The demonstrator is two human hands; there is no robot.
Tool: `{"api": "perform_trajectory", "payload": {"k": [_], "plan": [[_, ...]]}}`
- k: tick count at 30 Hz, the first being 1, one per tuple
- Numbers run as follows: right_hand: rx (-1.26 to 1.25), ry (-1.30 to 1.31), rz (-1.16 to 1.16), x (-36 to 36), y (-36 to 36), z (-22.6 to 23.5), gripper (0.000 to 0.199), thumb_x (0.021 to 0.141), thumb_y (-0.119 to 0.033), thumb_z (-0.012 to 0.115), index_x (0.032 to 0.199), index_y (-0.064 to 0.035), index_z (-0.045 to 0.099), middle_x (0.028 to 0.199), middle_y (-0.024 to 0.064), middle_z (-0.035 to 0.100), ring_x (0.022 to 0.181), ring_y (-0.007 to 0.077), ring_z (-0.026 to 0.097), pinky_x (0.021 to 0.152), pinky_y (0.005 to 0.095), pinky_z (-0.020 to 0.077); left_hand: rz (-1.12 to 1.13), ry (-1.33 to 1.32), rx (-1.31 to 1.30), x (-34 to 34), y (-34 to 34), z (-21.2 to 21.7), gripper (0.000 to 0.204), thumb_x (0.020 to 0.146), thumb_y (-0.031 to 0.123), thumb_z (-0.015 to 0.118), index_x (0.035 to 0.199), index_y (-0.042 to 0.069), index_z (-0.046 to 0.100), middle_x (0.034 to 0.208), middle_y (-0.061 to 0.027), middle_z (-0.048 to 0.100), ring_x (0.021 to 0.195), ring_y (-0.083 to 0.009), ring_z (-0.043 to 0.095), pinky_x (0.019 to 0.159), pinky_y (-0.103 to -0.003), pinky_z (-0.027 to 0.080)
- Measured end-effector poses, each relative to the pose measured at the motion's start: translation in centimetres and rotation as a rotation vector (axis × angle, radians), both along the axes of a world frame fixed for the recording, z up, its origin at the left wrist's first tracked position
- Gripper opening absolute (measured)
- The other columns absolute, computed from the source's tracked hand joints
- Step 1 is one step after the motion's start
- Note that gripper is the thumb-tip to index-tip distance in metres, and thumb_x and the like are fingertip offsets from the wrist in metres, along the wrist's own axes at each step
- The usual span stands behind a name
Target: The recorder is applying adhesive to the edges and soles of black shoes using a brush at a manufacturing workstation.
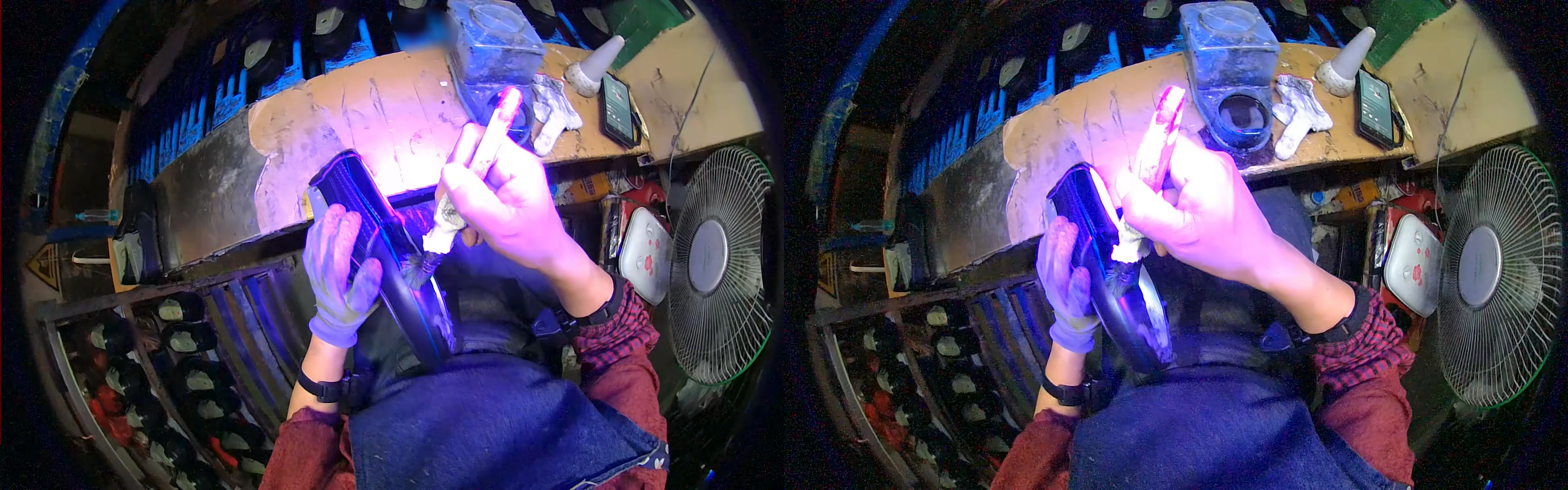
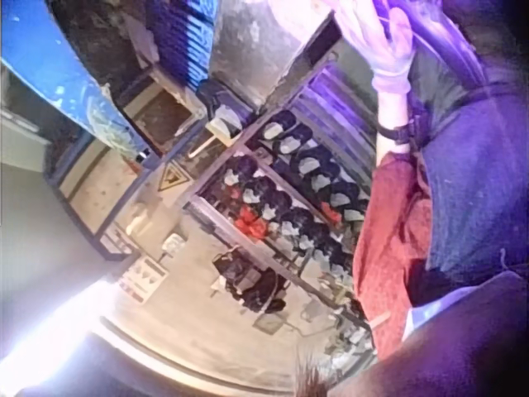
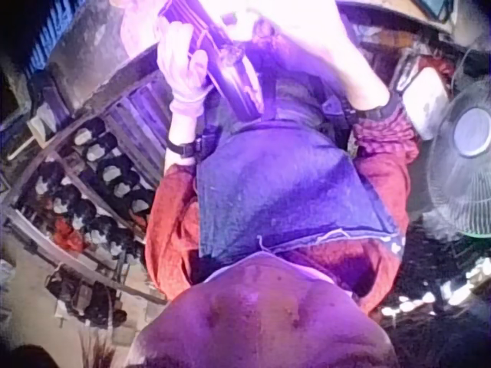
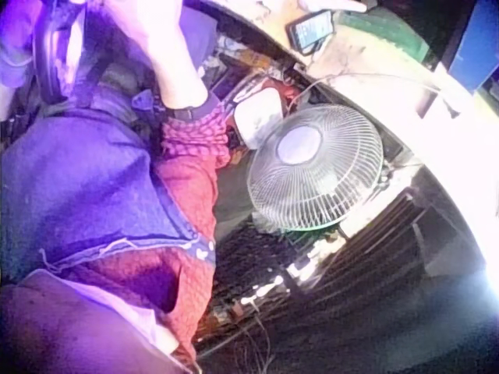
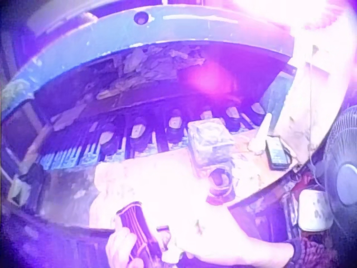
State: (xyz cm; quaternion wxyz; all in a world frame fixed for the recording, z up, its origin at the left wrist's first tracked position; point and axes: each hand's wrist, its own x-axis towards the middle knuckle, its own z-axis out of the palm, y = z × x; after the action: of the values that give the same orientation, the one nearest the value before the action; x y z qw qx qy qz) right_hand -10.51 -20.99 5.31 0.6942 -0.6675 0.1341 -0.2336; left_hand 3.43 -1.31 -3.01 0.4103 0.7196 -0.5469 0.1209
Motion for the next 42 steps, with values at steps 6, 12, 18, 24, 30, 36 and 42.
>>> {"api": "perform_trajectory", "payload": {"k": [6,12,18,24,30,36,42], "plan": [[0.014,-0.279,0.086,-1.9,0.8,1.2,0.01,0.095,-0.011,0.057,0.091,-0.0038,0.05,0.078,0.0096,0.061,0.057,0.0115,0.057,0.049,0.0248,0.0446,0.048,0.064,0.101,1.0,-1.0,1.2,0.041,0.097,0.022,0.055,0.129,-0.003,0.055,0.129,-0.0229,0.058,0.125,-0.047,0.049,0.109,-0.052,0.036],[-0.334,-0.628,0.229,-2.0,-0.4,3.2,0.022,0.087,-0.013,0.068,0.096,-0.0025,0.052,0.083,0.0175,0.066,0.069,0.0226,0.064,0.06,0.0336,0.0548,-0.023,-0.054,0.003,1.4,-0.9,2.4,0.066,0.079,0.009,0.073,0.139,0.001,0.048,0.137,-0.0217,0.053,0.126,-0.0394,0.052,0.108,-0.047,0.04],[-0.487,-0.671,0.289,-2.4,-1.6,5.3,0.035,0.087,-0.023,0.075,0.101,-0.0006,0.053,0.091,0.0229,0.068,0.074,0.028,0.068,0.063,0.0374,0.0573,-0.012,-0.052,0.004,2.4,-2.1,6.1,0.081,0.072,0.018,0.08,0.142,0.0,0.044,0.136,-0.0219,0.054,0.123,-0.0405,0.054,0.104,-0.046,0.042],[-0.519,-0.463,0.173,-0.4,-2.9,4.6,0.022,0.088,-0.017,0.067,0.094,-0.0027,0.052,0.086,0.0162,0.065,0.072,0.0221,0.066,0.065,0.0335,0.0551,-0.316,2.008,-0.187,1.9,-1.9,11.5,0.079,0.069,0.011,0.086,0.136,0.006,0.044,0.124,-0.0056,0.057,0.113,-0.0183,0.058,0.098,-0.035,0.049],[-0.099,-0.627,-0.082,1.6,-2.4,5.3,0.012,0.097,-0.017,0.055,0.096,-0.0063,0.049,0.089,0.0121,0.061,0.074,0.0173,0.061,0.066,0.0305,0.0505,-0.308,1.004,0.548,0.8,-1.4,11.6,0.099,0.06,0.011,0.093,0.142,0.005,0.038,0.123,-0.0067,0.057,0.115,-0.0191,0.056,0.103,-0.038,0.046],[-0.242,-0.542,-0.015,3.6,-3.2,4.3,0.008,0.095,-0.006,0.057,0.097,-0.0039,0.05,0.089,0.0118,0.063,0.077,0.016,0.062,0.072,0.0286,0.0498,-0.427,1.249,0.589,1.0,-0.9,9.1,0.097,0.061,0.013,0.091,0.142,0.003,0.039,0.126,-0.0078,0.056,0.118,-0.0194,0.055,0.105,-0.036,0.043],[-0.408,-0.445,0.049,2.4,-4.0,0.6,0.013,0.091,-0.005,0.062,0.095,-0.0025,0.05,0.088,0.0157,0.064,0.078,0.021,0.065,0.07,0.0328,0.0533,-0.371,1.281,0.554,2.2,-1.9,8.5,0.088,0.063,0.011,0.089,0.138,0.002,0.044,0.115,-0.0054,0.062,0.1,-0.0159,0.063,0.09,-0.033,0.053]]}}
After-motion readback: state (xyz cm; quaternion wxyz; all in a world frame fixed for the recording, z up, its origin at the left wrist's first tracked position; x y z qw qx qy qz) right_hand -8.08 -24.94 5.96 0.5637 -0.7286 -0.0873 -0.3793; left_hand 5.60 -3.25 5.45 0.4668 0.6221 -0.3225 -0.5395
